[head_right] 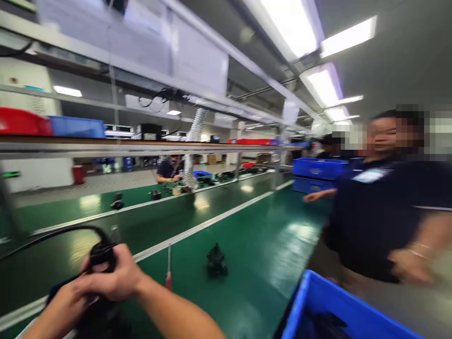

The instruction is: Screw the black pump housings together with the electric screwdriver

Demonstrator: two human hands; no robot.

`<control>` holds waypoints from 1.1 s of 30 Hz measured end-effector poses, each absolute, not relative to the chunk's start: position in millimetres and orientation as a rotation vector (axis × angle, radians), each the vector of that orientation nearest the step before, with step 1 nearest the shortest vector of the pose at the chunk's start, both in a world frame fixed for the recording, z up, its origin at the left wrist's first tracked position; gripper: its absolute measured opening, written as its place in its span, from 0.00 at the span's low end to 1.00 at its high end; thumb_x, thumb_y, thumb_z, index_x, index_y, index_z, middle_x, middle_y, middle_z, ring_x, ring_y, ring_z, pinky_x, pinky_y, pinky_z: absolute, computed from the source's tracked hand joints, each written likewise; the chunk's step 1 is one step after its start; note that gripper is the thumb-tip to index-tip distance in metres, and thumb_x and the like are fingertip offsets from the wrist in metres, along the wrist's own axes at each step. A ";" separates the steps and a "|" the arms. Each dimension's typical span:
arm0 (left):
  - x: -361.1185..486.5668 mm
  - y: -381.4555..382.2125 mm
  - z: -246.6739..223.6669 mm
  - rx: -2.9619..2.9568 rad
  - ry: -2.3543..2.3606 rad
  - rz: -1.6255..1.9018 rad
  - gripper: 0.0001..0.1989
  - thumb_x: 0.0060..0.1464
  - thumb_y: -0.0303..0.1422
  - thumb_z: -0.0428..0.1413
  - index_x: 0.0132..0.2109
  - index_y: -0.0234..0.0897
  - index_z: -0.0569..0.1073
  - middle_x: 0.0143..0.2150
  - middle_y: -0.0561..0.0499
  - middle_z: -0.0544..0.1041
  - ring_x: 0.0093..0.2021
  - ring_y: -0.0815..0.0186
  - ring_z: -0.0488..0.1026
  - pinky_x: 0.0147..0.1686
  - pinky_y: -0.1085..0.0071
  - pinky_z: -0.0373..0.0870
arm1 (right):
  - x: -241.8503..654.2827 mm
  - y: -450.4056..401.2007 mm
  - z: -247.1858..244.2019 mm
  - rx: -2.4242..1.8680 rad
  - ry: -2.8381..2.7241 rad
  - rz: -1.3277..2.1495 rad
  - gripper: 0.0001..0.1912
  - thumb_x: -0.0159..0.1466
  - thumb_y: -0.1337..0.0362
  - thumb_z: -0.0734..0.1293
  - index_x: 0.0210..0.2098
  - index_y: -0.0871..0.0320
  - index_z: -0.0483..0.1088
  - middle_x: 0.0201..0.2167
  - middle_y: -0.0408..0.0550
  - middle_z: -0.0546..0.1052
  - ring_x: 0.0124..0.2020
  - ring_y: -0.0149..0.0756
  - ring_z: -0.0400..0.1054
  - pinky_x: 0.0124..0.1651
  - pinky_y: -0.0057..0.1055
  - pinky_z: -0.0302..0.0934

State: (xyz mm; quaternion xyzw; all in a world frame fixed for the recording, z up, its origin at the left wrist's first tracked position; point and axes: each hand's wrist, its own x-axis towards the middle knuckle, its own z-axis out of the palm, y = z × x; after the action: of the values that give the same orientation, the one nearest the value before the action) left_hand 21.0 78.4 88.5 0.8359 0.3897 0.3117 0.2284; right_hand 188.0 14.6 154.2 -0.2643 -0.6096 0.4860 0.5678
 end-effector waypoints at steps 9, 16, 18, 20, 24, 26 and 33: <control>17.1 11.0 63.6 1.660 1.233 0.190 0.01 0.47 0.31 0.58 0.30 0.39 0.74 0.19 0.58 0.66 0.19 0.69 0.61 0.21 0.72 0.55 | 201.6 -19.8 135.5 -0.434 -1.332 1.340 0.21 0.63 0.54 0.84 0.41 0.55 0.72 0.26 0.39 0.78 0.22 0.31 0.72 0.27 0.26 0.68; 20.9 13.9 42.3 1.391 1.220 0.036 0.02 0.50 0.30 0.61 0.33 0.38 0.79 0.20 0.57 0.69 0.15 0.71 0.60 0.16 0.75 0.52 | 204.3 -22.3 134.0 -0.392 -1.332 1.316 0.15 0.67 0.58 0.81 0.42 0.55 0.73 0.26 0.40 0.78 0.23 0.32 0.74 0.28 0.26 0.68; 19.8 16.2 42.0 1.322 1.198 -0.020 0.03 0.51 0.32 0.63 0.33 0.38 0.78 0.22 0.56 0.70 0.14 0.72 0.59 0.15 0.76 0.49 | 204.6 -22.6 133.5 -0.392 -1.332 1.319 0.14 0.67 0.59 0.81 0.42 0.54 0.73 0.27 0.40 0.78 0.23 0.32 0.74 0.28 0.26 0.68; 18.3 18.5 42.4 1.267 1.170 -0.062 0.06 0.51 0.34 0.66 0.33 0.37 0.77 0.23 0.56 0.70 0.14 0.73 0.58 0.14 0.78 0.47 | 204.9 -23.8 132.9 -0.395 -1.335 1.313 0.14 0.68 0.59 0.81 0.43 0.54 0.73 0.28 0.41 0.78 0.24 0.32 0.74 0.29 0.27 0.68; 14.4 23.1 44.5 1.211 1.116 -0.084 0.08 0.51 0.33 0.68 0.33 0.36 0.77 0.23 0.56 0.68 0.14 0.74 0.57 0.13 0.79 0.46 | 206.6 -26.9 131.9 -0.390 -1.355 1.304 0.13 0.69 0.59 0.80 0.44 0.53 0.72 0.28 0.40 0.79 0.24 0.33 0.74 0.29 0.28 0.68; 11.8 25.4 47.2 1.201 1.076 -0.079 0.07 0.50 0.33 0.68 0.35 0.36 0.80 0.22 0.57 0.68 0.14 0.74 0.57 0.13 0.79 0.47 | 207.4 -27.5 131.8 -0.391 -1.364 1.300 0.13 0.69 0.59 0.79 0.44 0.53 0.72 0.28 0.40 0.78 0.25 0.34 0.74 0.29 0.29 0.68; 3.9 29.6 61.0 1.175 0.924 -0.111 0.17 0.38 0.37 0.75 0.36 0.37 0.83 0.18 0.59 0.66 0.13 0.75 0.53 0.12 0.79 0.48 | 206.7 -28.2 133.6 -0.416 -1.364 1.304 0.13 0.69 0.59 0.79 0.43 0.53 0.72 0.28 0.41 0.78 0.24 0.35 0.74 0.29 0.31 0.67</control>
State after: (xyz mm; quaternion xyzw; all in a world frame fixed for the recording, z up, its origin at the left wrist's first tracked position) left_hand 3.9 29.6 61.0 0.5341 0.4201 -0.0507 0.7319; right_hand 206.7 -28.2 133.6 -0.1772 -0.5807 0.5553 0.5684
